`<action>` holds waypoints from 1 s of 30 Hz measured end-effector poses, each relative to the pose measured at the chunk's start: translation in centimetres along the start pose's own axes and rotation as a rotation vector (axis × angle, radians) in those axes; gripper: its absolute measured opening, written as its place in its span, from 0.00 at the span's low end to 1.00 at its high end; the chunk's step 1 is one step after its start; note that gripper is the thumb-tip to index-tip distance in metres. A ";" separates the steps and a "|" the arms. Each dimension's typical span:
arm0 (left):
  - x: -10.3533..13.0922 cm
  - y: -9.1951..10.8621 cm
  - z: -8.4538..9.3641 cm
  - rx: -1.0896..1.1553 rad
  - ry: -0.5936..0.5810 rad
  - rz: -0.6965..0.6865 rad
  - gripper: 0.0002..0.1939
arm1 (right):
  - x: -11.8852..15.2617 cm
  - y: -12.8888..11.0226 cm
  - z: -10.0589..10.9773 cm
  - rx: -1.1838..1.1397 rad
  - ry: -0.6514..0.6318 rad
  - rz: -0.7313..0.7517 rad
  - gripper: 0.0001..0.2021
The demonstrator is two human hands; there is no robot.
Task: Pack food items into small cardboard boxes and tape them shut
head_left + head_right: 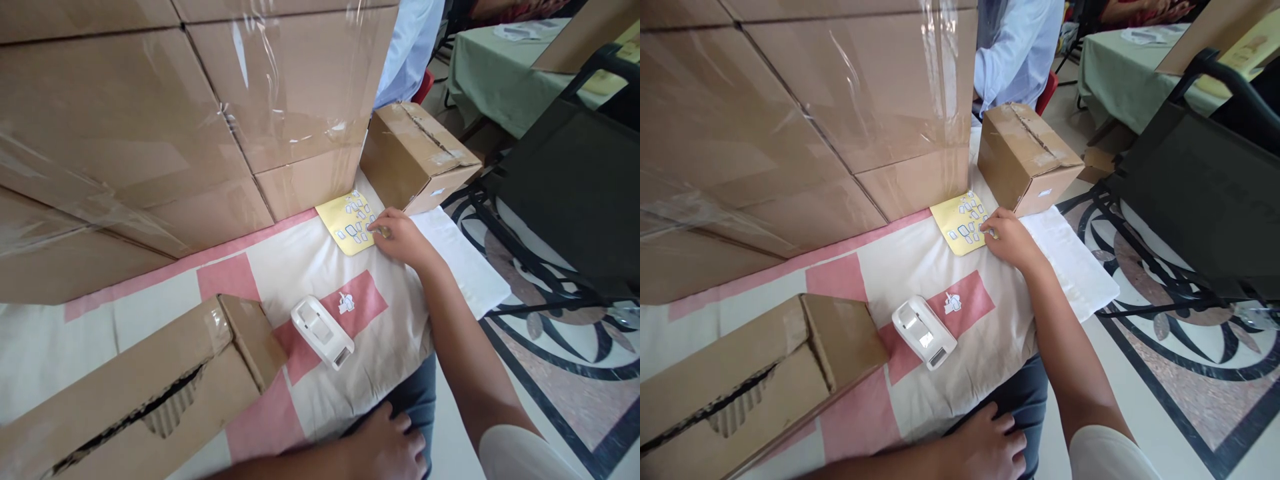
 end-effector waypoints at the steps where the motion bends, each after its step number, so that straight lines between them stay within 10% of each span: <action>1: 0.0 0.0 0.0 -0.001 0.000 -0.002 0.10 | 0.0 0.0 0.1 -0.023 -0.011 -0.014 0.11; 23: -0.7 -0.2 -1.9 -0.009 -0.014 -0.001 0.09 | 0.9 -1.3 0.4 -0.178 -0.032 -0.213 0.03; 30: -0.4 -1.1 0.3 -0.019 -0.094 -0.059 0.09 | 2.9 -4.5 0.2 -0.541 0.091 -0.204 0.11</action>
Point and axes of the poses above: each hand's wrist, its own x-axis away from the middle knuckle, its own z-axis out of the back of the hand, y = z × x, the point moved 6 cm from there along -x, towards the middle knuckle, and after that the axes turned 15 degrees about -x, right-handed, at the moved point
